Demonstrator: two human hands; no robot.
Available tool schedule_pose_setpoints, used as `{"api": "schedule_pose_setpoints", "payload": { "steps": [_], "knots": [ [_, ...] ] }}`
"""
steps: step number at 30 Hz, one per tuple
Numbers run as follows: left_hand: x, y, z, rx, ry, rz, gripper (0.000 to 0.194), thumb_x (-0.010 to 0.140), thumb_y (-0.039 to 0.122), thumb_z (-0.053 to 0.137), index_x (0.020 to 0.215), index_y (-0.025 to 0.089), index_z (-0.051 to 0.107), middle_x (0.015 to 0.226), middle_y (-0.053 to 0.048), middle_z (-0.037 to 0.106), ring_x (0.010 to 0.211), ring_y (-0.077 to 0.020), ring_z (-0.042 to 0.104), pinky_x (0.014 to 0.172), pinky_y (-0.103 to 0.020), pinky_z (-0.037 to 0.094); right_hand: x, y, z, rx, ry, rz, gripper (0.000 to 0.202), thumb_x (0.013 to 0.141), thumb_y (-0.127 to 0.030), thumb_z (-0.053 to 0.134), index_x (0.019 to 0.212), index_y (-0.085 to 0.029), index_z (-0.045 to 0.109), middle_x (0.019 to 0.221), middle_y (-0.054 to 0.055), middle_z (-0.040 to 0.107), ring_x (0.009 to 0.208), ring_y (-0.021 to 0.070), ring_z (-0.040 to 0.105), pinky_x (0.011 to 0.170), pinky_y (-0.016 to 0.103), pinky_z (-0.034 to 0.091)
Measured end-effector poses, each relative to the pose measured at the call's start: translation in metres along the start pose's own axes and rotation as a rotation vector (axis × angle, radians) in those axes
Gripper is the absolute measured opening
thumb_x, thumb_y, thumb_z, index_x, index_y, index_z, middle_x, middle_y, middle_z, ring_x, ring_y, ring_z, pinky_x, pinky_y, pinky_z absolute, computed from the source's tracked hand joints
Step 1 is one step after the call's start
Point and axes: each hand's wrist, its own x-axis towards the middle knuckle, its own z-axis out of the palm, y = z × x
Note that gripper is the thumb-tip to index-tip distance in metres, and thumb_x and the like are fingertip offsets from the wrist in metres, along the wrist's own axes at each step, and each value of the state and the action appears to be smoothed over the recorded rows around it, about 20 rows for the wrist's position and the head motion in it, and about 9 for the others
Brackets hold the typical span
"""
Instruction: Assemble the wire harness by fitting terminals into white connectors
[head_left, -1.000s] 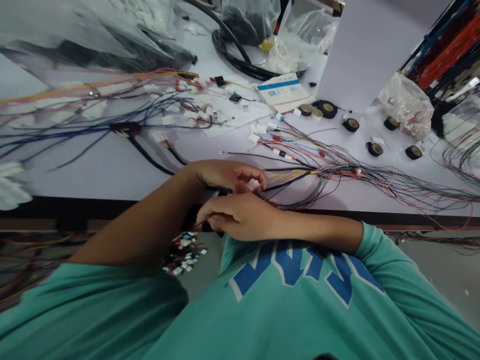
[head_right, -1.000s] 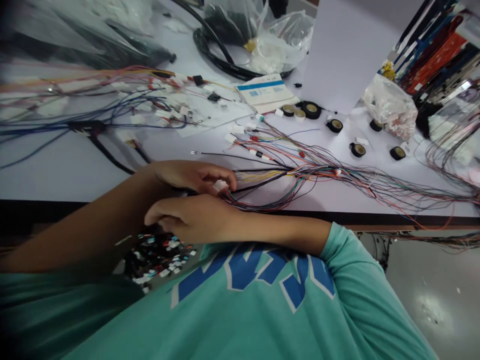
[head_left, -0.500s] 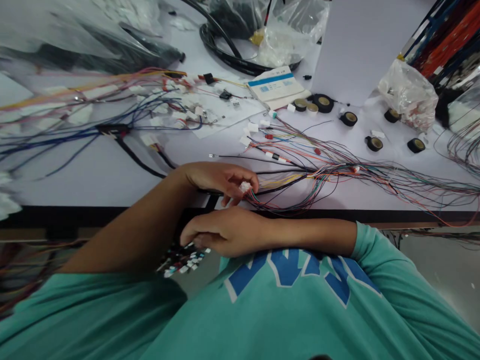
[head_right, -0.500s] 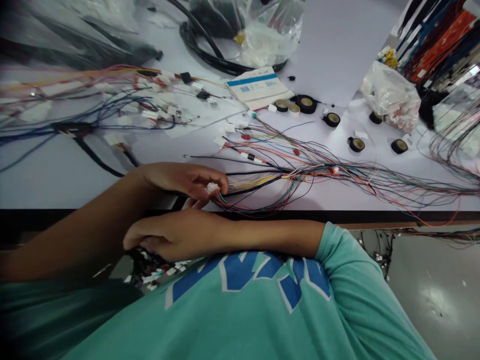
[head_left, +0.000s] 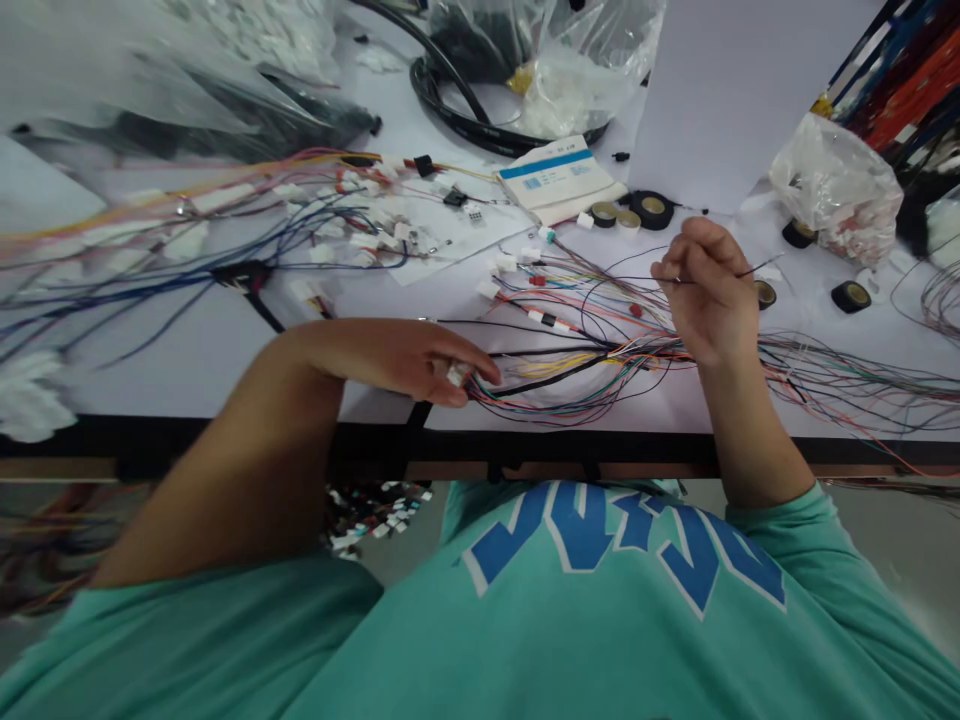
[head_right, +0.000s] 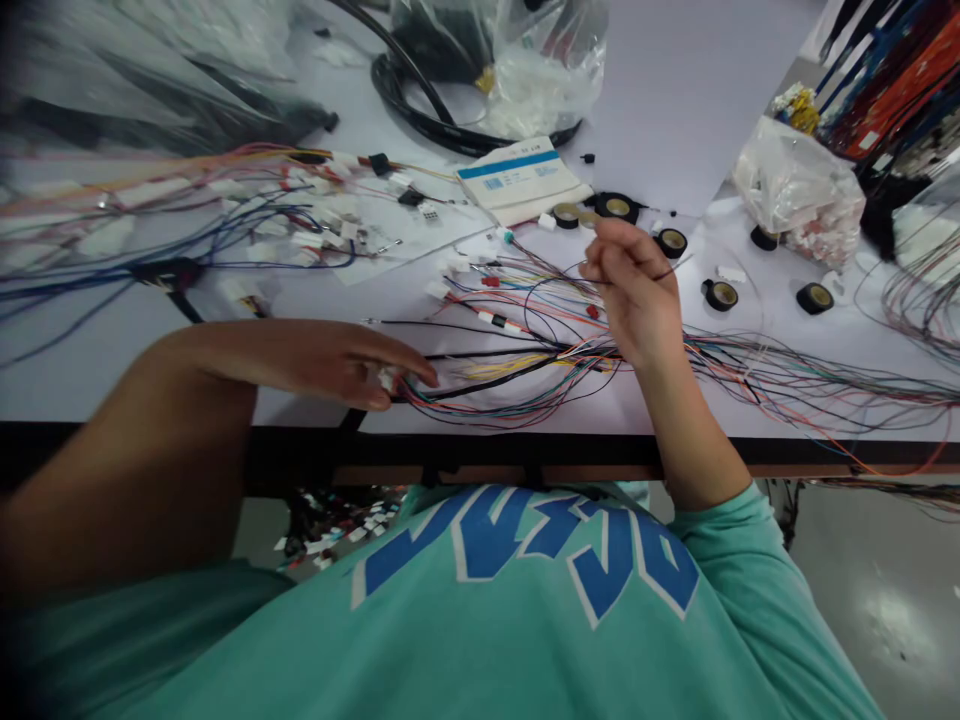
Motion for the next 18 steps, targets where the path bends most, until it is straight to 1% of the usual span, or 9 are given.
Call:
{"api": "schedule_pose_setpoints", "payload": {
  "steps": [2,3,5,7,10,12,14,16,18],
  "knots": [
    [-0.001,0.005,-0.003,0.134,-0.063,-0.083,0.046,0.071,0.037,0.065,0.109,0.012,0.067,0.107,-0.005,0.071,0.086,-0.0149,0.060,0.074,-0.016,0.042,0.005,0.014,-0.014,-0.037,0.039,0.041,0.033,0.093,-0.039,0.027,0.109,-0.026,0.053,0.091,0.005,0.058,0.078,0.0150,0.057,0.075,0.032,0.050],
    [0.000,0.009,-0.004,0.205,-0.051,-0.109,0.043,0.073,0.036,0.062,0.110,0.013,0.067,0.112,-0.005,0.069,0.093,-0.0161,0.059,0.079,-0.017,0.040,0.006,0.017,-0.020,-0.043,0.055,0.059,0.035,0.094,-0.039,0.024,0.112,-0.027,0.052,0.089,0.005,0.058,0.072,0.0140,0.055,0.070,0.031,0.050],
    [0.008,0.018,-0.004,0.319,0.053,-0.119,0.036,0.077,0.033,0.058,0.106,0.014,0.067,0.113,-0.005,0.068,0.098,-0.0174,0.057,0.083,-0.018,0.037,0.007,0.017,-0.034,-0.052,0.056,0.107,0.038,0.095,-0.039,0.021,0.115,-0.028,0.050,0.078,0.002,0.055,0.058,0.0117,0.047,0.056,0.026,0.045],
    [0.022,0.031,0.002,0.384,0.132,-0.118,0.031,0.082,0.030,0.050,0.102,0.014,0.068,0.105,-0.005,0.069,0.091,-0.0165,0.059,0.079,-0.020,0.037,0.006,0.008,-0.047,-0.068,-0.001,0.184,0.037,0.094,-0.043,0.022,0.114,-0.029,0.051,0.065,-0.003,0.045,0.048,0.0098,0.035,0.046,0.023,0.034],
    [0.052,0.053,0.019,0.415,0.162,-0.054,0.024,0.083,0.025,0.047,0.091,0.016,0.068,0.099,-0.004,0.070,0.088,-0.0175,0.060,0.076,-0.022,0.039,0.001,-0.008,-0.060,-0.104,-0.157,0.295,0.035,0.088,-0.050,0.035,0.102,-0.026,0.056,0.054,-0.007,0.034,0.042,0.0069,0.021,0.042,0.021,0.021],
    [0.070,0.067,0.032,0.450,0.156,-0.063,0.026,0.084,0.026,0.045,0.093,0.016,0.067,0.093,-0.005,0.069,0.084,-0.0185,0.060,0.070,-0.024,0.039,-0.003,-0.014,-0.063,-0.226,-0.271,0.346,0.031,0.080,-0.048,0.047,0.090,-0.021,0.060,0.051,-0.007,0.039,0.041,0.0056,0.025,0.043,0.021,0.021],
    [0.082,0.075,0.043,0.425,0.190,-0.075,0.027,0.084,0.031,0.048,0.097,0.016,0.066,0.092,-0.005,0.069,0.083,-0.0193,0.061,0.068,-0.025,0.039,-0.004,-0.014,-0.062,-0.500,-0.367,0.389,0.024,0.074,-0.041,0.056,0.079,-0.018,0.063,0.054,-0.005,0.049,0.046,0.0063,0.037,0.047,0.021,0.027],
    [0.089,0.077,0.050,0.414,0.236,-0.094,0.029,0.082,0.034,0.051,0.100,0.016,0.065,0.093,-0.006,0.068,0.084,-0.0203,0.061,0.067,-0.026,0.039,-0.003,-0.010,-0.057,-0.809,-0.458,0.425,0.019,0.069,-0.036,0.062,0.074,-0.018,0.067,0.060,-0.003,0.057,0.054,0.0085,0.047,0.053,0.022,0.032],
    [0.092,0.075,0.055,0.412,0.277,-0.108,0.028,0.082,0.033,0.052,0.101,0.016,0.064,0.093,-0.006,0.068,0.084,-0.0207,0.061,0.067,-0.026,0.040,-0.002,-0.006,-0.052,-0.979,-0.586,0.455,0.019,0.068,-0.037,0.065,0.075,-0.020,0.070,0.067,-0.002,0.063,0.060,0.0103,0.052,0.057,0.024,0.033]
  ]
}}
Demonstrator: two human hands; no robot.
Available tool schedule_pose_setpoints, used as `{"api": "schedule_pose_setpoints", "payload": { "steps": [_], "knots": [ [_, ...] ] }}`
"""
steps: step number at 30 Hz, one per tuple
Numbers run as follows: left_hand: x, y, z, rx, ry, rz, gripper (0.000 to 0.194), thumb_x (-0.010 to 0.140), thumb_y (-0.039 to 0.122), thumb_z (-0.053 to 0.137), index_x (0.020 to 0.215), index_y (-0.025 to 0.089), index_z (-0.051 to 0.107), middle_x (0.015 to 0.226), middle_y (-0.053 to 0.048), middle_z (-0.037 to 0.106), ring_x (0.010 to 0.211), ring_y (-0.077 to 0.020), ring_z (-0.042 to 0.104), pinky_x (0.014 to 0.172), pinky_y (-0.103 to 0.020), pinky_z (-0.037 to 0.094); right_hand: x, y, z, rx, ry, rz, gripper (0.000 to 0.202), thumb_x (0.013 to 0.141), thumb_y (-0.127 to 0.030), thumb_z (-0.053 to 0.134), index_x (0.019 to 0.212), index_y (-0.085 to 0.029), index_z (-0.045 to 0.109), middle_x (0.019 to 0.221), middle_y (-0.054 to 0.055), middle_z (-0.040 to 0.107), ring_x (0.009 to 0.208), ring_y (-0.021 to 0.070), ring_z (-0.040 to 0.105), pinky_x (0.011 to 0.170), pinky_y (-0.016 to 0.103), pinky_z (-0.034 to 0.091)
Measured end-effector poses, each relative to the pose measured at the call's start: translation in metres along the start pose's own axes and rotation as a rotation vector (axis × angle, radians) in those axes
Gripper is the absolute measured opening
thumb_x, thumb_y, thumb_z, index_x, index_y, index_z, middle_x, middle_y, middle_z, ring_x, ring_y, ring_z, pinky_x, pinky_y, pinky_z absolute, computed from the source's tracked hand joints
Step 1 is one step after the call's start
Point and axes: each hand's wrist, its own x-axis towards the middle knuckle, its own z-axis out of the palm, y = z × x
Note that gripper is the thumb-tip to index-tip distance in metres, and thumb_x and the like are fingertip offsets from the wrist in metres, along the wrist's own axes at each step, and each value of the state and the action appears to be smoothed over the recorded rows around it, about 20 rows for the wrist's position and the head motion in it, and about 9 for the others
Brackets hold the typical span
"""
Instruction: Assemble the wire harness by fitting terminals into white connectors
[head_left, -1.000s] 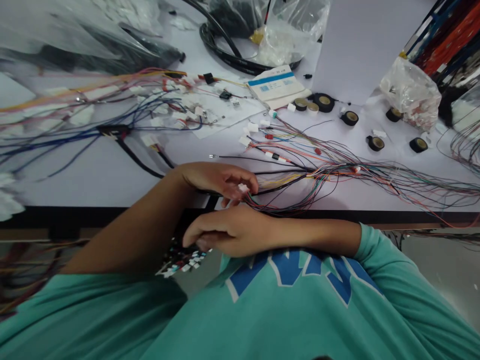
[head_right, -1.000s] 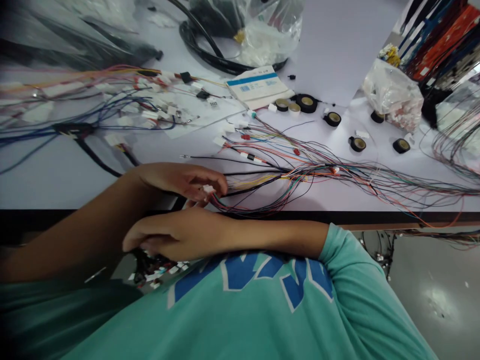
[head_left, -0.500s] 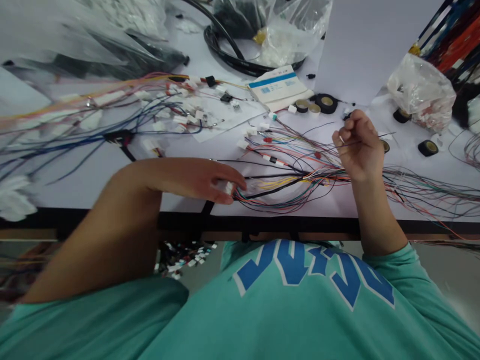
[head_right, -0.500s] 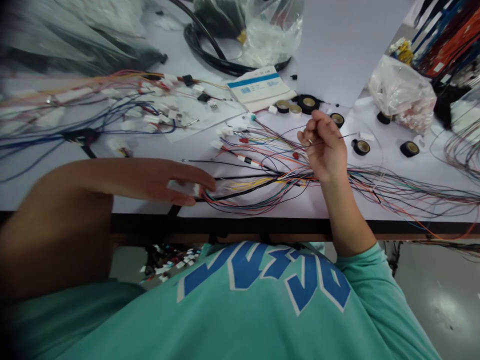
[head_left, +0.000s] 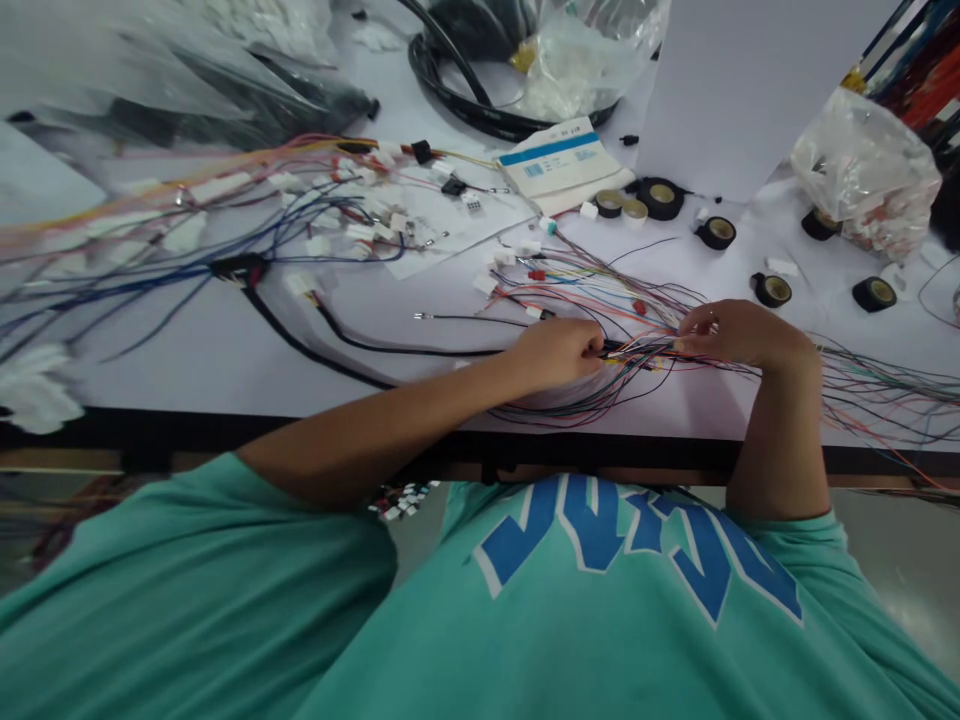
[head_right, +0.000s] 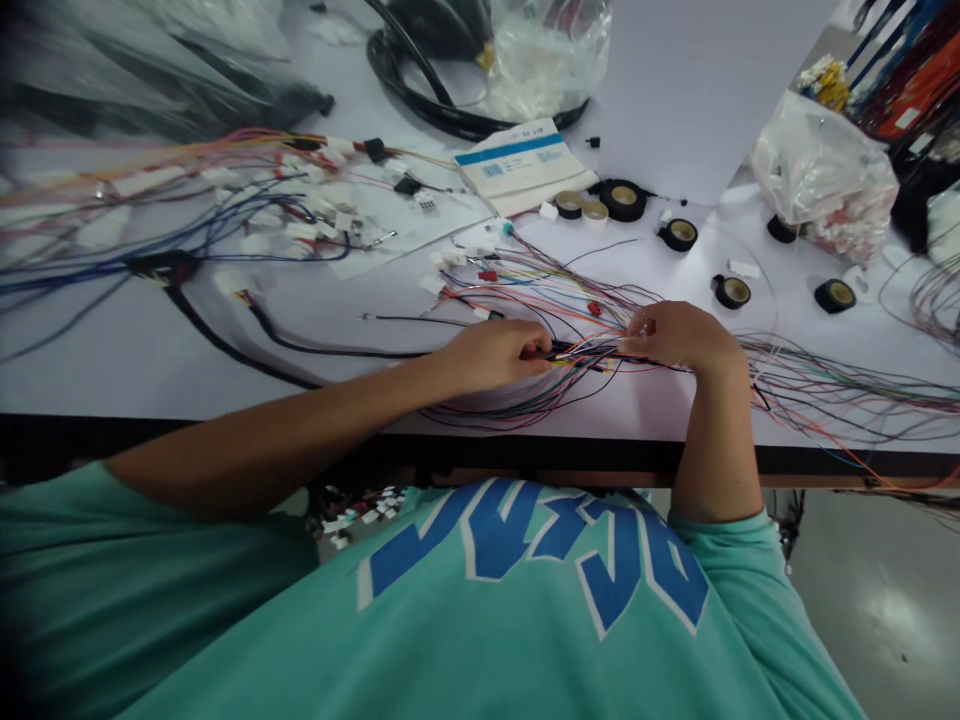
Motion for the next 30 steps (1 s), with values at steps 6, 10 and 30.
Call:
{"api": "schedule_pose_setpoints", "payload": {
  "steps": [6,10,30],
  "knots": [
    [-0.003,-0.005,0.015,-0.059,0.082,-0.008,0.028,0.083,0.031,0.049,0.106,0.020,0.062,0.089,-0.004,0.069,0.083,-0.0209,0.062,0.068,-0.027,0.042,-0.001,-0.010,0.005,-0.251,-0.075,0.114,0.018,0.065,-0.036,0.068,0.078,-0.026,0.073,0.079,-0.001,0.069,0.071,0.0156,0.058,0.058,0.026,0.032],
    [-0.004,-0.005,0.021,-0.077,0.115,0.018,0.033,0.085,0.032,0.048,0.112,0.020,0.060,0.088,-0.005,0.069,0.085,-0.0226,0.063,0.069,-0.028,0.042,-0.005,-0.008,-0.002,-0.129,-0.084,0.025,0.017,0.072,-0.032,0.061,0.076,-0.022,0.074,0.072,0.000,0.068,0.068,0.0152,0.057,0.058,0.025,0.033],
    [-0.004,-0.005,0.026,-0.132,0.195,-0.006,0.029,0.081,0.025,0.049,0.102,0.022,0.069,0.093,-0.003,0.073,0.083,-0.0194,0.063,0.063,-0.027,0.037,-0.015,-0.106,0.068,-0.353,-0.321,-0.621,0.028,0.079,-0.013,0.051,0.095,-0.011,0.074,0.086,0.013,0.073,0.073,0.0180,0.061,0.052,0.027,0.026]
  ]
}}
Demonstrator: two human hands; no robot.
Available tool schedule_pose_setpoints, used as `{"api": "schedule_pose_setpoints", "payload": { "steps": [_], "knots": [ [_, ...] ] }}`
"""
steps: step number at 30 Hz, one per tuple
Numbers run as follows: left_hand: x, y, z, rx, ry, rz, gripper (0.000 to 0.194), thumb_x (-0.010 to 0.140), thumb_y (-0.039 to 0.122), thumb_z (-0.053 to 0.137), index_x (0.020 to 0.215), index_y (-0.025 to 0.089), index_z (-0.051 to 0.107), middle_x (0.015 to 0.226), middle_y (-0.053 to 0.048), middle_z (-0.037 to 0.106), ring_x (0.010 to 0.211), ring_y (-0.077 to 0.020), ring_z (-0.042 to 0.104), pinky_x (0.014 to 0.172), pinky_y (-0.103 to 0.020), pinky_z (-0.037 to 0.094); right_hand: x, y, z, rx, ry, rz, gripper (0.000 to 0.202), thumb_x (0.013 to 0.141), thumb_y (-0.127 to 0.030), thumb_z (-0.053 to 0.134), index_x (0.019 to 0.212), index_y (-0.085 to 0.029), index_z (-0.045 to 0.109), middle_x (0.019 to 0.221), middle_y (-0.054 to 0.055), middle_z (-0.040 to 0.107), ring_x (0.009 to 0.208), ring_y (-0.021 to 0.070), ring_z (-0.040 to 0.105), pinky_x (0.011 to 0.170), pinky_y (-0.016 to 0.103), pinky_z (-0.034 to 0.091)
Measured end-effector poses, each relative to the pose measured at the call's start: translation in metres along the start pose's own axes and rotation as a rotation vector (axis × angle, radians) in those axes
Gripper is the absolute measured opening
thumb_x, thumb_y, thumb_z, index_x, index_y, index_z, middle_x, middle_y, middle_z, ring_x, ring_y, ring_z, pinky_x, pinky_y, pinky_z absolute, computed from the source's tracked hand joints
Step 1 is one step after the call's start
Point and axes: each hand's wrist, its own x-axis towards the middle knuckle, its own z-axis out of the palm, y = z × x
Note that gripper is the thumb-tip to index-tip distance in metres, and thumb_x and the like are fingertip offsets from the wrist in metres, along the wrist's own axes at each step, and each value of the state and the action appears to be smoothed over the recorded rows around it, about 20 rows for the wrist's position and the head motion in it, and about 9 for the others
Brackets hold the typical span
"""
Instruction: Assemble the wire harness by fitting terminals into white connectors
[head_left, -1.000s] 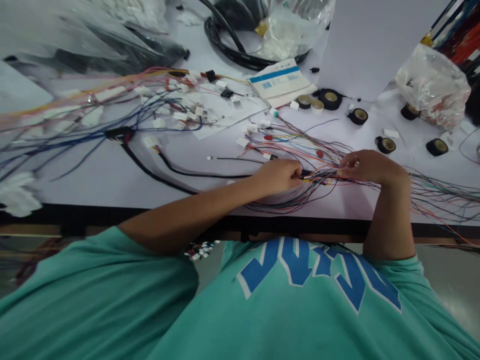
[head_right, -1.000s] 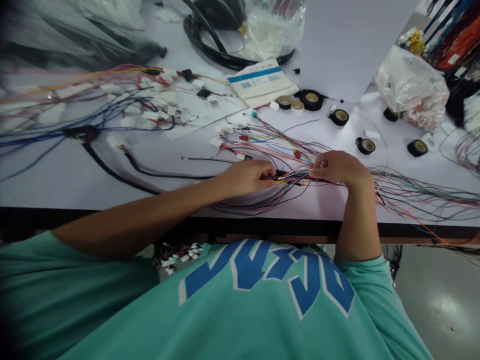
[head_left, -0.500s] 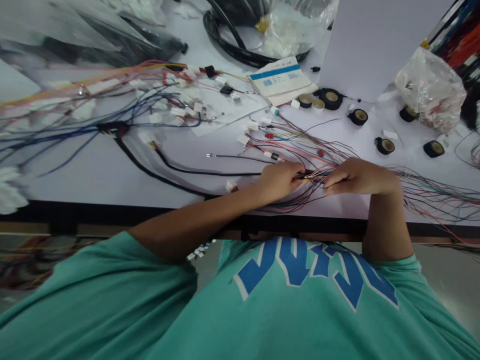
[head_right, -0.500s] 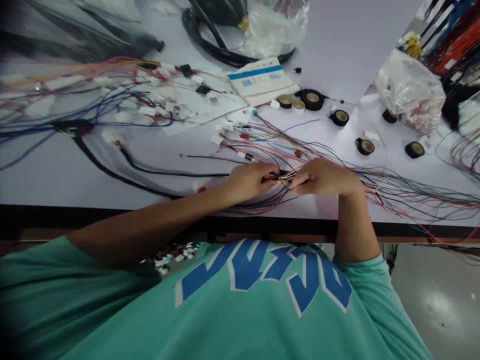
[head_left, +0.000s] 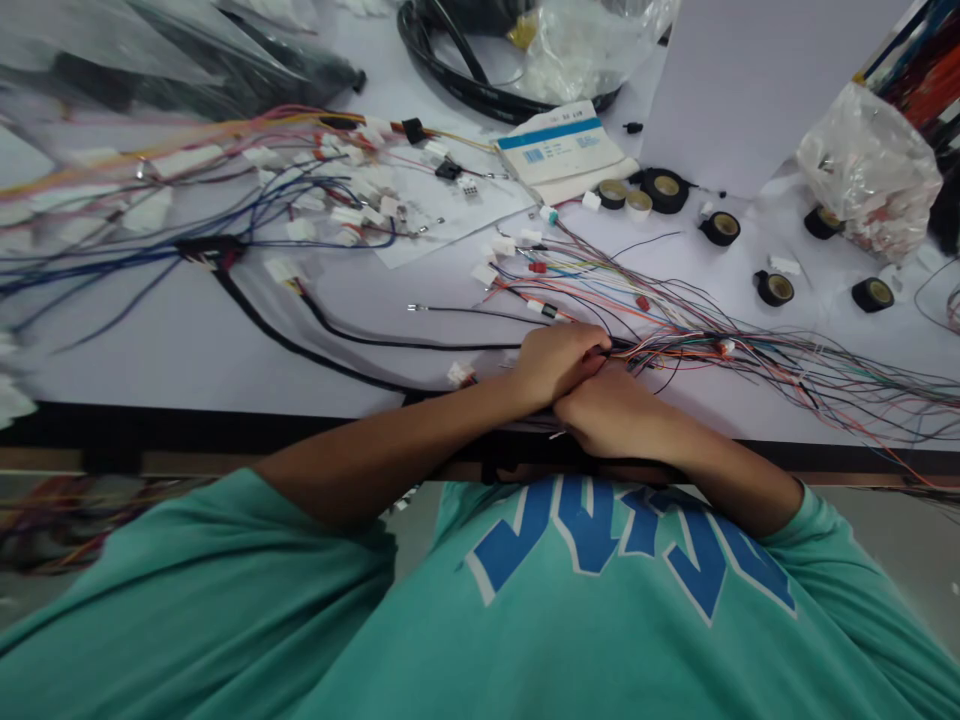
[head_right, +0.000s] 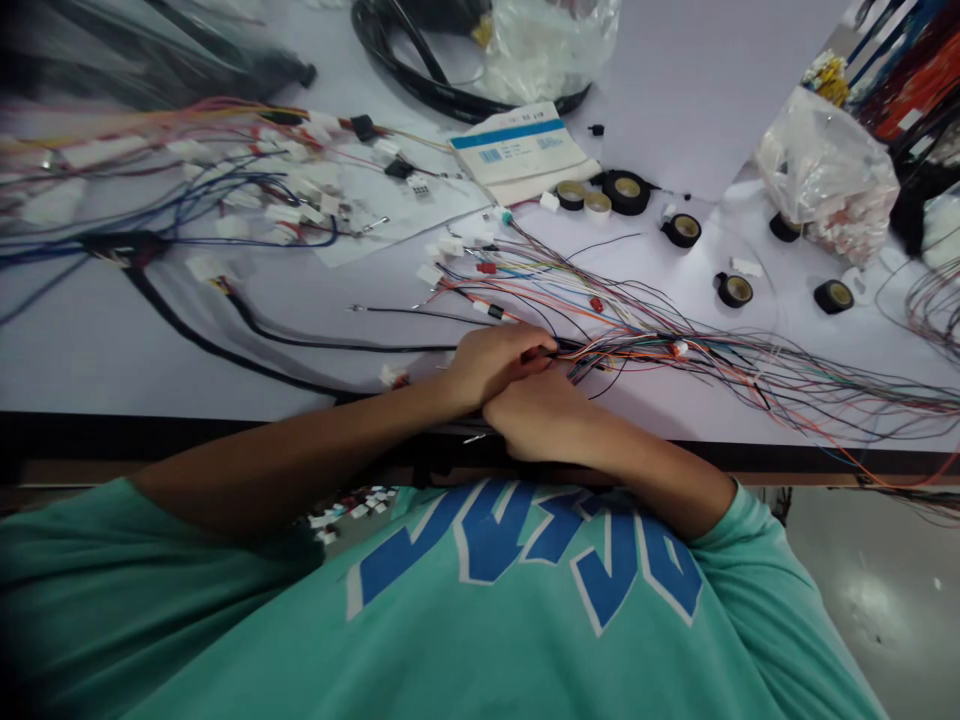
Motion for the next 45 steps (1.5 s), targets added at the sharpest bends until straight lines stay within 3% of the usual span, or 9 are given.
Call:
{"api": "schedule_pose_setpoints", "payload": {
  "steps": [10,21,28,32,34,36,39,41,45],
  "knots": [
    [0.001,-0.002,0.001,-0.040,0.006,-0.009,0.024,0.080,0.024,0.052,0.094,0.022,0.071,0.084,-0.001,0.071,0.075,-0.0170,0.060,0.059,-0.026,0.034,0.005,-0.010,0.005,0.116,0.029,0.004,0.027,0.079,-0.012,0.052,0.097,-0.011,0.072,0.086,0.012,0.073,0.073,0.0184,0.062,0.053,0.027,0.030],
    [0.004,-0.001,-0.002,-0.042,-0.051,-0.049,0.022,0.080,0.023,0.052,0.089,0.020,0.072,0.087,-0.002,0.072,0.079,-0.0164,0.061,0.060,-0.025,0.033,0.006,-0.008,0.002,0.159,0.122,-0.011,0.028,0.083,-0.019,0.049,0.100,-0.014,0.071,0.085,0.009,0.072,0.072,0.0169,0.059,0.053,0.028,0.021],
    [0.005,-0.002,0.001,-0.018,-0.010,-0.030,0.023,0.080,0.026,0.051,0.090,0.022,0.072,0.082,-0.001,0.071,0.075,-0.0166,0.061,0.058,-0.025,0.035,0.007,-0.010,0.004,0.136,0.113,-0.022,0.025,0.080,-0.015,0.051,0.093,-0.013,0.072,0.082,0.009,0.071,0.068,0.0153,0.055,0.053,0.028,0.021],
    [0.002,-0.004,0.004,-0.059,0.039,0.010,0.030,0.079,0.026,0.053,0.104,0.023,0.069,0.088,-0.002,0.071,0.079,-0.0180,0.063,0.061,-0.025,0.038,-0.009,0.007,-0.010,0.300,0.090,0.005,0.019,0.081,-0.017,0.051,0.077,-0.012,0.069,0.069,0.003,0.064,0.061,0.0104,0.048,0.054,0.025,0.023],
    [0.000,-0.004,0.004,-0.077,0.069,0.030,0.032,0.077,0.027,0.054,0.106,0.022,0.068,0.091,-0.003,0.072,0.083,-0.0197,0.064,0.062,-0.026,0.039,-0.020,0.027,-0.018,0.491,0.169,0.025,0.020,0.081,-0.018,0.051,0.069,-0.012,0.065,0.062,-0.001,0.056,0.059,0.0079,0.045,0.056,0.022,0.028],
    [-0.001,-0.004,0.005,-0.083,0.095,0.024,0.033,0.076,0.028,0.055,0.106,0.022,0.067,0.092,-0.002,0.072,0.084,-0.0200,0.064,0.063,-0.025,0.040,-0.028,0.050,-0.024,0.592,0.356,0.190,0.023,0.081,-0.018,0.047,0.062,-0.013,0.059,0.057,-0.002,0.049,0.057,0.0077,0.043,0.056,0.023,0.028],
    [-0.001,-0.006,0.006,-0.126,0.119,0.005,0.037,0.079,0.025,0.050,0.113,0.024,0.064,0.096,-0.001,0.073,0.084,-0.0176,0.065,0.068,-0.024,0.044,-0.027,0.077,-0.021,0.496,0.561,0.558,0.023,0.074,-0.016,0.048,0.052,-0.015,0.051,0.053,-0.001,0.044,0.055,0.0089,0.038,0.054,0.025,0.026],
    [-0.001,-0.008,0.006,-0.174,0.126,0.001,0.040,0.083,0.025,0.044,0.119,0.023,0.061,0.102,-0.002,0.073,0.088,-0.0173,0.065,0.075,-0.025,0.045,-0.019,0.087,-0.016,0.371,0.571,0.710,0.020,0.073,-0.017,0.050,0.053,-0.015,0.052,0.056,0.002,0.048,0.058,0.0113,0.041,0.056,0.027,0.027],
    [0.002,-0.012,0.007,-0.260,0.147,-0.002,0.041,0.087,0.031,0.040,0.119,0.021,0.063,0.110,-0.005,0.071,0.097,-0.0195,0.064,0.084,-0.027,0.045,-0.004,0.090,-0.008,0.221,0.527,0.851,0.017,0.076,-0.024,0.051,0.071,-0.015,0.064,0.073,0.009,0.060,0.071,0.0191,0.052,0.062,0.030,0.034]
  ]
}}
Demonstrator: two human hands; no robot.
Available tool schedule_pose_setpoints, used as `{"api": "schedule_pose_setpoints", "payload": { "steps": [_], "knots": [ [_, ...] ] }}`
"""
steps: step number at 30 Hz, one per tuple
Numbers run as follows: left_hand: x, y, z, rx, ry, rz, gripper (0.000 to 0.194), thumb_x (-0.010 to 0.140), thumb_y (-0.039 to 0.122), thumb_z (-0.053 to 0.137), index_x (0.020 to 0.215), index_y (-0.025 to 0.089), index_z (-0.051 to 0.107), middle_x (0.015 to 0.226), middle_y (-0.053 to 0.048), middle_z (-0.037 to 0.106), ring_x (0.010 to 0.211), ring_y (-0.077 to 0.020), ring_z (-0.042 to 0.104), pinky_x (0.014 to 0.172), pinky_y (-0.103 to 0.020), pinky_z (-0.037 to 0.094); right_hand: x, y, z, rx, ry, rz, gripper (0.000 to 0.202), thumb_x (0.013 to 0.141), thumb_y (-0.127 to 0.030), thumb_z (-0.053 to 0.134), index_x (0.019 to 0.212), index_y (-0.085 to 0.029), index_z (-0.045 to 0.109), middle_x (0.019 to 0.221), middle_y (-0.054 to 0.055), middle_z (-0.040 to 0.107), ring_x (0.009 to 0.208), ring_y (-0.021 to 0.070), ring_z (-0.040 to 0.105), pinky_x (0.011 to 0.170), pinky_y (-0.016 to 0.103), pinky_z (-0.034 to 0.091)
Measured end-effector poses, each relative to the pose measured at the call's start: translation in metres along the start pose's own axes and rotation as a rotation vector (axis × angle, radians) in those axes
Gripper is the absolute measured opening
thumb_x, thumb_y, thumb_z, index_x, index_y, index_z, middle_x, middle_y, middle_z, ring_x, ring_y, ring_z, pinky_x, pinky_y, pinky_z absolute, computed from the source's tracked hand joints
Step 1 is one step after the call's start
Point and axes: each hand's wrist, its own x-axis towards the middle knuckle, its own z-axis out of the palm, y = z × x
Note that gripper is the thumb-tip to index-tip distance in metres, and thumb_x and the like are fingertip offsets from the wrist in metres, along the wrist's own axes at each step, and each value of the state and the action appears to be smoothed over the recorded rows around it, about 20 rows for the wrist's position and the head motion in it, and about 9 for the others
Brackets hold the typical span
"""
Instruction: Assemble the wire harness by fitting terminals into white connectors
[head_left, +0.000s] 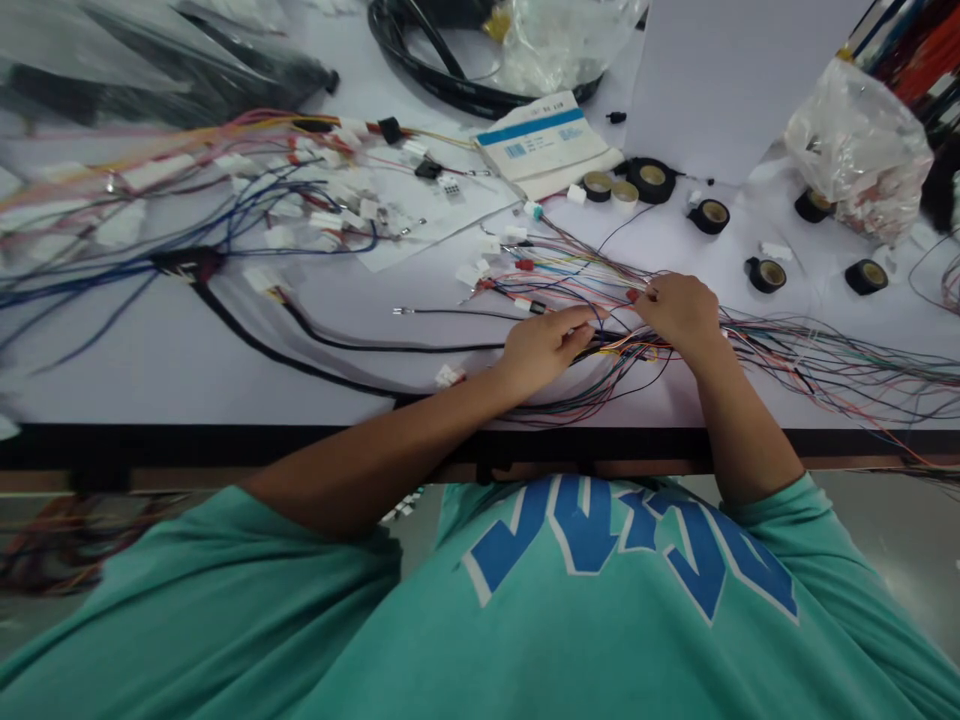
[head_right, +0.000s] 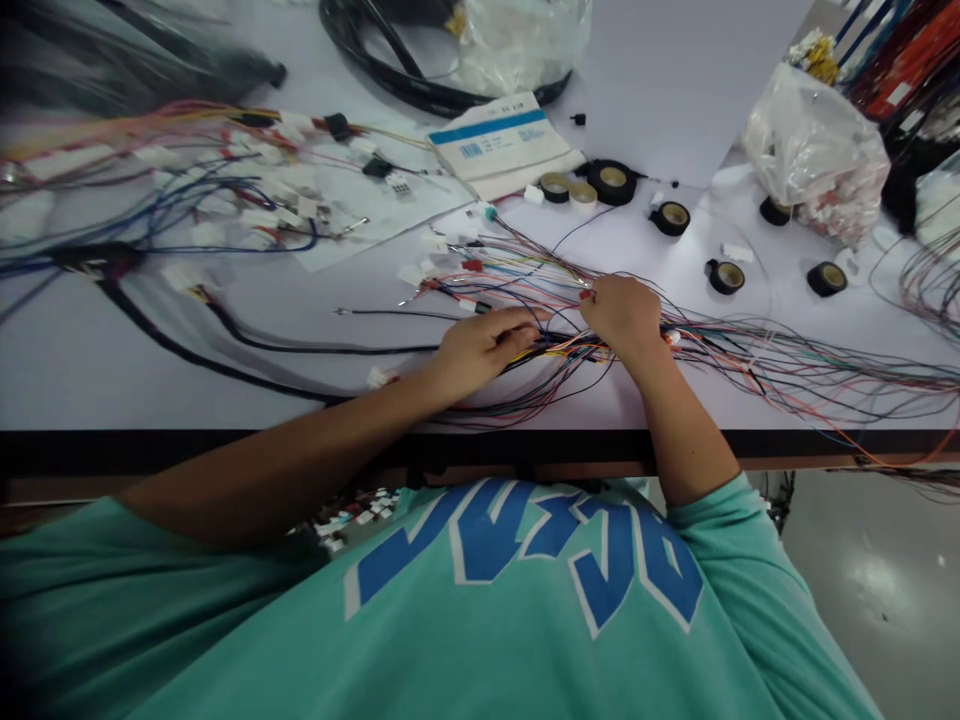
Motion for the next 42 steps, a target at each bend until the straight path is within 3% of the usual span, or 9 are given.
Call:
{"api": "schedule_pose_setpoints", "payload": {
  "steps": [3,8,12,17,20,24,29,34,42],
  "knots": [
    [0.003,-0.003,0.000,-0.049,0.016,0.025,0.039,0.086,0.034,0.041,0.114,0.021,0.066,0.111,-0.005,0.071,0.095,-0.0187,0.064,0.082,-0.026,0.045,-0.002,-0.006,0.004,-0.003,0.012,-0.014,0.019,0.079,-0.025,0.049,0.076,-0.015,0.066,0.078,0.010,0.062,0.075,0.0207,0.055,0.066,0.030,0.036],
    [0.008,-0.004,0.001,-0.133,0.070,0.061,0.032,0.081,0.034,0.047,0.095,0.015,0.069,0.090,-0.005,0.073,0.074,-0.0150,0.061,0.069,-0.024,0.044,-0.005,-0.014,0.010,0.242,-0.058,-0.375,0.023,0.082,-0.020,0.043,0.071,-0.015,0.063,0.072,0.004,0.061,0.071,0.0144,0.052,0.066,0.026,0.033],
    [0.009,0.000,0.000,-0.303,0.101,0.058,0.024,0.078,0.030,0.048,0.084,0.014,0.065,0.075,-0.002,0.066,0.067,-0.0126,0.057,0.061,-0.022,0.041,0.001,-0.011,0.018,0.425,-0.151,-0.402,0.027,0.086,-0.023,0.040,0.082,-0.014,0.065,0.078,0.004,0.063,0.073,0.0136,0.054,0.070,0.025,0.039],
    [0.010,0.002,-0.007,-0.556,0.049,-0.076,0.017,0.069,0.020,0.053,0.085,0.017,0.058,0.055,0.006,0.049,0.046,-0.0082,0.042,0.047,-0.021,0.032,0.004,0.000,0.028,0.265,0.266,-0.341,0.043,0.082,-0.030,0.051,0.123,-0.016,0.054,0.123,0.014,0.055,0.113,0.0257,0.049,0.090,0.038,0.041],
    [0.013,0.000,-0.015,-0.826,-0.035,-0.231,0.021,0.063,0.014,0.056,0.082,0.019,0.051,0.054,0.007,0.051,0.038,-0.0049,0.034,0.041,-0.020,0.023,-0.002,0.001,0.025,0.231,0.430,-0.317,0.049,0.085,-0.037,0.049,0.130,-0.018,0.047,0.130,0.015,0.049,0.120,0.0284,0.044,0.090,0.042,0.041],
    [0.017,-0.001,-0.022,-0.963,-0.103,-0.355,0.027,0.060,0.010,0.058,0.080,0.021,0.044,0.052,0.008,0.051,0.035,-0.0038,0.033,0.038,-0.020,0.019,-0.008,-0.003,0.018,0.370,0.197,-0.375,0.033,0.087,-0.039,0.047,0.108,-0.017,0.059,0.097,0.008,0.062,0.088,0.0178,0.055,0.074,0.029,0.042],
    [0.020,-0.002,-0.032,-0.980,-0.167,-0.364,0.015,0.061,0.010,0.056,0.071,0.019,0.049,0.053,0.006,0.049,0.037,-0.0022,0.034,0.038,-0.019,0.020,-0.002,-0.006,0.027,0.440,-0.191,-0.486,0.021,0.080,-0.029,0.053,0.063,-0.016,0.052,0.060,-0.005,0.046,0.060,0.0081,0.041,0.059,0.021,0.028],
    [0.015,-0.006,-0.045,-1.029,-0.256,-0.406,0.005,0.067,0.019,0.058,0.070,0.017,0.061,0.048,0.003,0.050,0.033,-0.0038,0.028,0.035,-0.022,0.015,0.004,-0.006,0.035,0.452,-0.191,-0.432,0.030,0.080,-0.023,0.049,0.054,-0.019,0.036,0.055,-0.006,0.035,0.057,0.0081,0.035,0.057,0.023,0.023],
    [-0.022,-0.016,-0.052,-0.923,-0.362,-0.490,0.009,0.065,0.027,0.064,0.065,0.019,0.061,0.052,0.002,0.055,0.033,-0.0041,0.028,0.037,-0.024,0.016,0.004,-0.010,0.035,0.310,-0.152,-0.357,0.026,0.080,-0.023,0.049,0.057,-0.018,0.041,0.062,-0.003,0.044,0.060,0.0092,0.037,0.058,0.024,0.022]
  ]
}}
